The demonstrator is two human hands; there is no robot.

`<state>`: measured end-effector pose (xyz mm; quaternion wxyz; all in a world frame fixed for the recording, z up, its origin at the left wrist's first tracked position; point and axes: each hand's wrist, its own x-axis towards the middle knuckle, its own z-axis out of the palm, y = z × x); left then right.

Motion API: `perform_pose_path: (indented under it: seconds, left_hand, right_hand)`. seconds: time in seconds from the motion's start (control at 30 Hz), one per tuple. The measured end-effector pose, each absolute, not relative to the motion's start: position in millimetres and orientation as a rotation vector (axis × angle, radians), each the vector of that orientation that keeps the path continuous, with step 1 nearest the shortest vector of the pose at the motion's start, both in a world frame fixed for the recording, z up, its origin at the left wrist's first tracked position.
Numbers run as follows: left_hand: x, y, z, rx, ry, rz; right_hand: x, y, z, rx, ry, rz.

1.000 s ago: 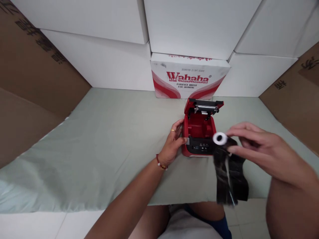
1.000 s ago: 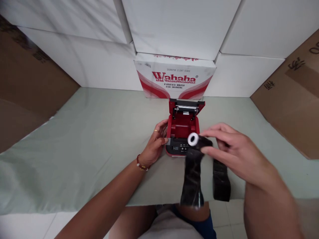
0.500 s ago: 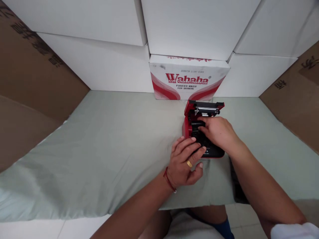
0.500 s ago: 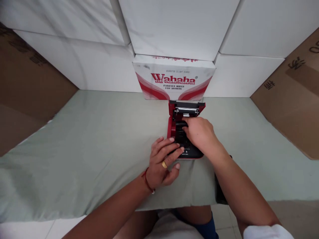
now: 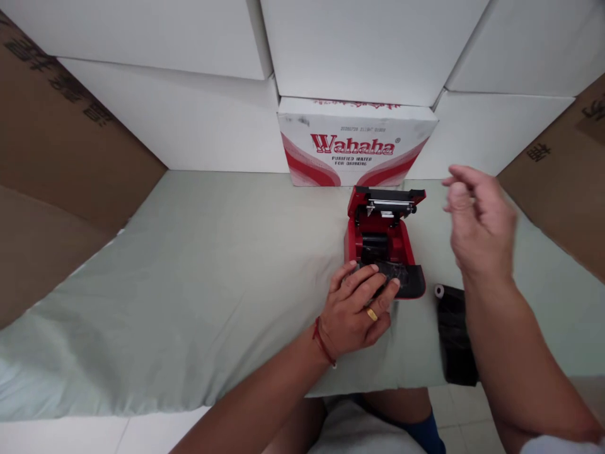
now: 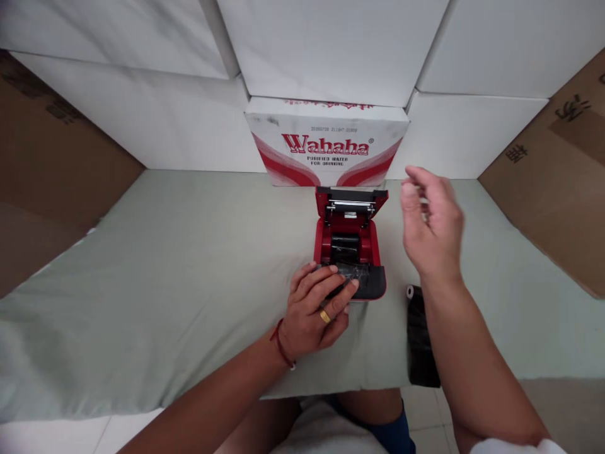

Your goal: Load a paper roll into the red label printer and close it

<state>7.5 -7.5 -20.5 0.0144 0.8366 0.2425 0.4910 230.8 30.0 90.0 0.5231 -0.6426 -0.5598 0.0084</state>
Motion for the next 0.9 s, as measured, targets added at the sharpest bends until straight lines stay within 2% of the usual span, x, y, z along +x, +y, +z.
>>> perform_pose_path:
  seconds: [0.1,0.17,0.43,0.63,0.9]
  left_hand:
    - [7.4,-6.9,-20.7,2.628,0.774,1.53]
    - [7.3,-6.3,-20.3,2.632,0.77,1.538]
    - [6.5,-9.2,-23.5,2.664,0.821,1.57]
    - [8.0,-14.2,-25.6,2.634,0.907,1.614]
    - [6.5,-5.6,-14.8,2.692,0.794,1.498]
  right_hand:
    - [232.8,41.8,68.7,-1.467,-1.461,0.306]
    - [230.1,37.9,60.5,-1.446,-1.486,0.355]
    - [235.6,-12.8,46.4,-1.308,-1.679,0.237]
    - [234.5,-17.5,27.1,-1.228,-1.754,0.121]
    - [234.1,-21.3,22.3,-1.197,-1.826,0.064]
